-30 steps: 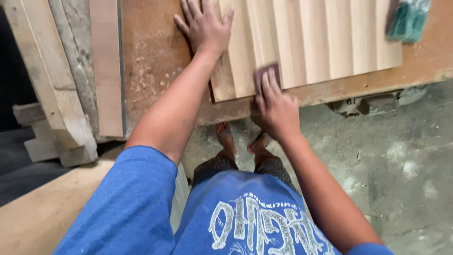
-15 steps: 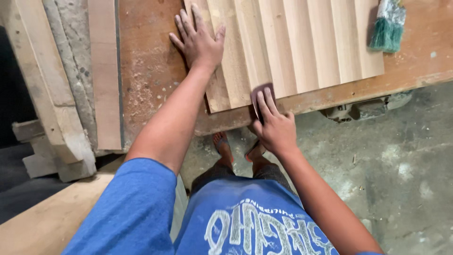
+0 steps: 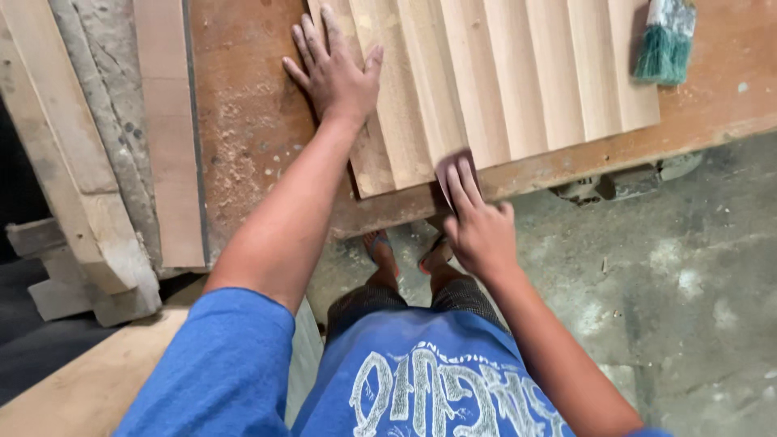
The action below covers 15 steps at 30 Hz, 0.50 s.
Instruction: The person sands a light-colored wooden board with a sanding block, moving it back and forth along the grain. They briefly pause to brush away dust with a brush before resuming the sanding process.
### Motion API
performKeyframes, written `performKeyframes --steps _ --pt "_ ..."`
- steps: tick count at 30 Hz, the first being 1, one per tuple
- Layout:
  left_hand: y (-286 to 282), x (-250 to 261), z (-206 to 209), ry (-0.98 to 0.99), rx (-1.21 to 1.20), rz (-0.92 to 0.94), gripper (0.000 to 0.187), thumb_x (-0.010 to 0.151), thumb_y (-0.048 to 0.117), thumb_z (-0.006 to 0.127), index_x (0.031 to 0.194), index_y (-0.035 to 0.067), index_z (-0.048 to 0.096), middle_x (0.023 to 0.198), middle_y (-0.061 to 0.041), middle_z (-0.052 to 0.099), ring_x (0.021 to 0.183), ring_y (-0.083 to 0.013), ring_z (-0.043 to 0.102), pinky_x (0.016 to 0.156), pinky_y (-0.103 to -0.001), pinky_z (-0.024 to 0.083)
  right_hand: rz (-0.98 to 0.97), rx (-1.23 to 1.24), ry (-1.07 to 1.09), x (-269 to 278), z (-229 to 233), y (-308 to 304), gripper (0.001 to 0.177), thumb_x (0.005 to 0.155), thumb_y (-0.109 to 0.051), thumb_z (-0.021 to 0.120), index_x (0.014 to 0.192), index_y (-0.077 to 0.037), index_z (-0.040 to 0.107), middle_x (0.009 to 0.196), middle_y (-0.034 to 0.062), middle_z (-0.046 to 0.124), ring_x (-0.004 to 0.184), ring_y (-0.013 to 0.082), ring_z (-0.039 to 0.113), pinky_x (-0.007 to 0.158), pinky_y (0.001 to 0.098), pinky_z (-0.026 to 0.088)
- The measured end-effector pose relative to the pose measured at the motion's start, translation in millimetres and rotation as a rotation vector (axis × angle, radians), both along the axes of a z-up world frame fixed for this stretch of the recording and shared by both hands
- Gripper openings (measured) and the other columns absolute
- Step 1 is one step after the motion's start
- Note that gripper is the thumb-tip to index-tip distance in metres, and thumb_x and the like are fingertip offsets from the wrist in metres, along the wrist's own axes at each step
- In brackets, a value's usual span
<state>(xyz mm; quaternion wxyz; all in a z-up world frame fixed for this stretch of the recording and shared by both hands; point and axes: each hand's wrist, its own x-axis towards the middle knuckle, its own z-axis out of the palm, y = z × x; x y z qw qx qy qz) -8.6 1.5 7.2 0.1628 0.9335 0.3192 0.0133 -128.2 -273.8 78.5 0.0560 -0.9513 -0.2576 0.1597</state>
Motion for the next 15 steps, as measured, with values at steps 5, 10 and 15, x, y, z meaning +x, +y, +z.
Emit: performKeyframes --steps 5,10,15 --pt "-1.3 1.4 -11.9 -0.028 0.038 0.005 0.095 0.101 0.074 0.064 0.162 0.015 0.023 0.168 -0.015 0.019 0.156 -0.0343 0.015 0.121 -0.068 0.013 -0.028 0.046 0.02 30.2 -7.7 17.6 0.076 0.089 -0.034 0.042 0.163 -0.022 0.031 0.172 -0.0004 0.024 0.104 0.023 0.071 0.083 0.0473 0.041" --pt "-0.5 0.3 -7.6 0.009 0.034 0.01 0.095 0.101 0.074 0.063 0.163 0.014 0.023 0.168 -0.015 0.017 0.156 -0.0334 0.014 0.121 -0.068 0.011 -0.017 0.037 -0.027 6.8 -9.3 2.4 0.076 0.088 -0.032 0.047 0.163 -0.023 0.034 0.171 0.0019 0.028 0.095 0.023 0.073 0.077 0.0425 0.04" --pt "2.2 3.5 -3.9 -0.075 0.02 -0.004 0.086 0.096 0.069 0.069 0.156 0.016 0.038 0.163 -0.015 0.028 0.152 -0.0353 0.014 0.119 -0.069 0.013 -0.008 0.116 -0.056 36.8 -6.2 22.9 0.075 0.092 -0.036 0.044 0.164 -0.021 0.032 0.171 0.0029 0.03 0.078 0.034 0.068 0.07 0.0442 0.045"
